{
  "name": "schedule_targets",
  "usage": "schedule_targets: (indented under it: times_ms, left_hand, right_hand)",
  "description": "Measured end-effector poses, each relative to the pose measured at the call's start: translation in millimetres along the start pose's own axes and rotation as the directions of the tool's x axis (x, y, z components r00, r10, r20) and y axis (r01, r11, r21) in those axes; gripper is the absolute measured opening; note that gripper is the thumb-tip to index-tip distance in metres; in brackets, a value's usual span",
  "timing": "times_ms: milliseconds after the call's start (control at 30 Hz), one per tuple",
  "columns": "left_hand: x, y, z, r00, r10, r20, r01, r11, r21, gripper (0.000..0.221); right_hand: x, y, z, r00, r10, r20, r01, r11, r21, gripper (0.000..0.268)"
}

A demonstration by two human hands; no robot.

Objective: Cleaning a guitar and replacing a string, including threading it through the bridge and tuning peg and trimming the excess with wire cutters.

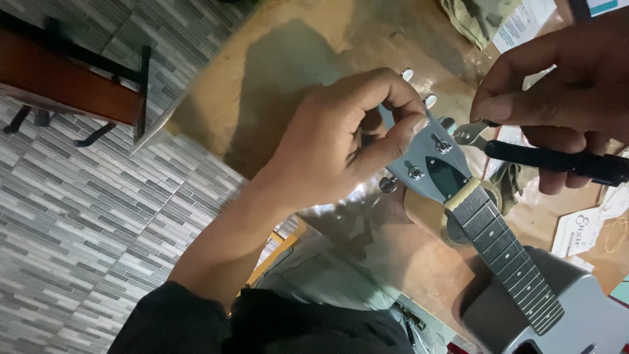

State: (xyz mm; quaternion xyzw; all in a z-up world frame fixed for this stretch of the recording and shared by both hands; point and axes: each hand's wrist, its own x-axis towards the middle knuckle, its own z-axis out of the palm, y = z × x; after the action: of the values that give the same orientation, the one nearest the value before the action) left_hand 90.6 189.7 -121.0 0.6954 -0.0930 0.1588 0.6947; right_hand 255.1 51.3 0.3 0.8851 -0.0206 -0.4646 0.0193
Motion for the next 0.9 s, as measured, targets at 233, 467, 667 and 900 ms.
schedule_targets:
  times_ms: [233,467,667,900]
  left_hand:
    - [-2.0,-5.0,2.3,1.000,0.024,-0.009,-0.024,1.000,0.005,0.010]
    - [-3.2,-7.1,1.8,1.000,0.014,-0.007,-0.014,1.000,0.006,0.008]
    - [-3.4,-8.2,2.6,0.999,0.039,-0.013,-0.040,0.999,-0.007,0.007]
    - [-3.6,-8.6,2.4,0.999,0.038,-0.017,-0.038,0.999,-0.011,0.008]
  right_hand:
    - [3.1,-19.7,-0.3,0.990,0.124,0.064,-0.123,0.992,-0.032,0.022]
    - [2.1,-35.8,6.8,0.975,0.183,0.123,-0.174,0.981,-0.081,0.025]
    - [-3.6,-33.6,8.3,0.984,0.145,0.100,-0.150,0.988,0.041,0.030]
    - [0.0,-33.1,8.0,0.984,0.141,0.105,-0.147,0.988,0.051,0.030]
